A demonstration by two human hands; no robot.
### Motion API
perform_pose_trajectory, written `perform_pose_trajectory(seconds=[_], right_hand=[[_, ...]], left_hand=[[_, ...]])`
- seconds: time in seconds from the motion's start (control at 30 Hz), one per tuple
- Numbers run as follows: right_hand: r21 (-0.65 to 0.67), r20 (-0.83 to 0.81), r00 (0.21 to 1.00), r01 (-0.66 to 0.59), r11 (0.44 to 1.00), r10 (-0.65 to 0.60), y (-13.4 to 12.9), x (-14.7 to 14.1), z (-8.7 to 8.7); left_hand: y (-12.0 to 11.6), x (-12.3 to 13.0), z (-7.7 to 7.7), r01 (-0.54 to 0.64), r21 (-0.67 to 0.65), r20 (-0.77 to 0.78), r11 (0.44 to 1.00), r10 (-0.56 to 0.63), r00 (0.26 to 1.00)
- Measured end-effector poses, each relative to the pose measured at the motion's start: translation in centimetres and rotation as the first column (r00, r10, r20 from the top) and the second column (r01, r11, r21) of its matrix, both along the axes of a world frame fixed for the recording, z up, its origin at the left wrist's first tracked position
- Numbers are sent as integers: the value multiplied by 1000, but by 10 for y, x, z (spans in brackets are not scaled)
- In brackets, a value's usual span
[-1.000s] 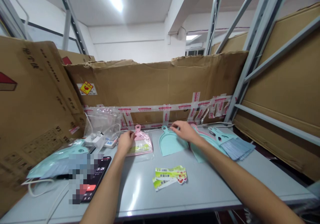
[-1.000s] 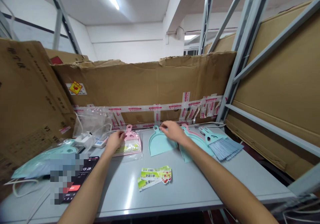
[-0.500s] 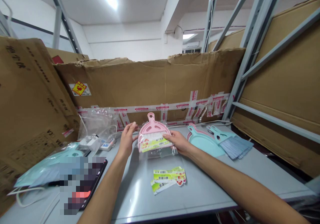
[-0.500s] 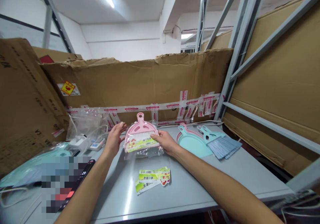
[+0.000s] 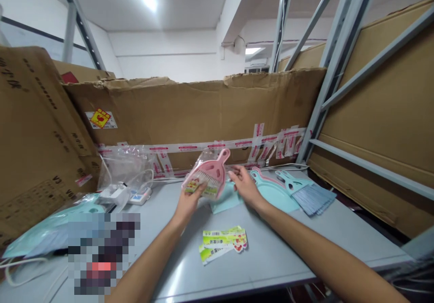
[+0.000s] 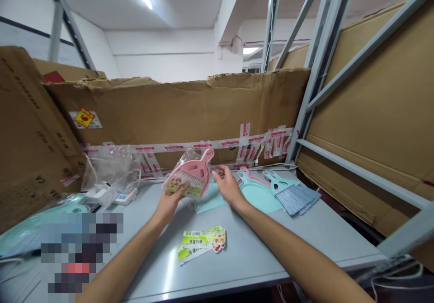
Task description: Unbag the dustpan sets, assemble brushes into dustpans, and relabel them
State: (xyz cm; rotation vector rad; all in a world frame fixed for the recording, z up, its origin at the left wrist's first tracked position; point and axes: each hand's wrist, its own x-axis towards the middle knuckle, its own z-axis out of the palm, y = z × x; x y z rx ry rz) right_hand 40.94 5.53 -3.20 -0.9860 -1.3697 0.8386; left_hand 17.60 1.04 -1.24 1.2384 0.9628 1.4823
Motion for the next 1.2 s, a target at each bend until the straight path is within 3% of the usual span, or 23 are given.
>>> perform_pose_trajectory(seconds=[0.1, 0.2, 0.37, 0.57, 0.67, 0.87, 1.1, 1.2], right_hand=[[196, 52, 990, 120, 973, -132, 6, 22, 13], [266, 175, 980, 49, 963, -98, 2, 35, 25], [299, 316, 946, -23, 954, -76, -6, 41, 32], [392, 403, 864, 136, 910, -302, -6, 43, 31], [389, 491, 800, 154, 908, -346, -5, 43, 28], [297, 596, 765, 74, 952, -246, 1, 37, 22], [194, 510, 858, -48, 980, -59, 9, 34, 36], [107, 345, 934, -135, 985, 91, 10, 29, 52]], left_hand=[[-7, -13, 10, 104, 295, -400, 950, 24, 916], [-16, -19, 16, 243, 431, -636, 869, 102, 765], [-20, -24, 21, 263, 519, -739, 813, 271, 617], [-18, -28, 24, 332, 502, -782, 799, 255, 569], [-18, -26, 21, 329, 505, -770, 798, 244, 590], [-16, -25, 21, 206, 478, -663, 854, 197, 722], [-8, -31, 27, 101, 347, -575, 932, 127, 808], [-1, -30, 24, 25, 238, -369, 971, 67, 927]])
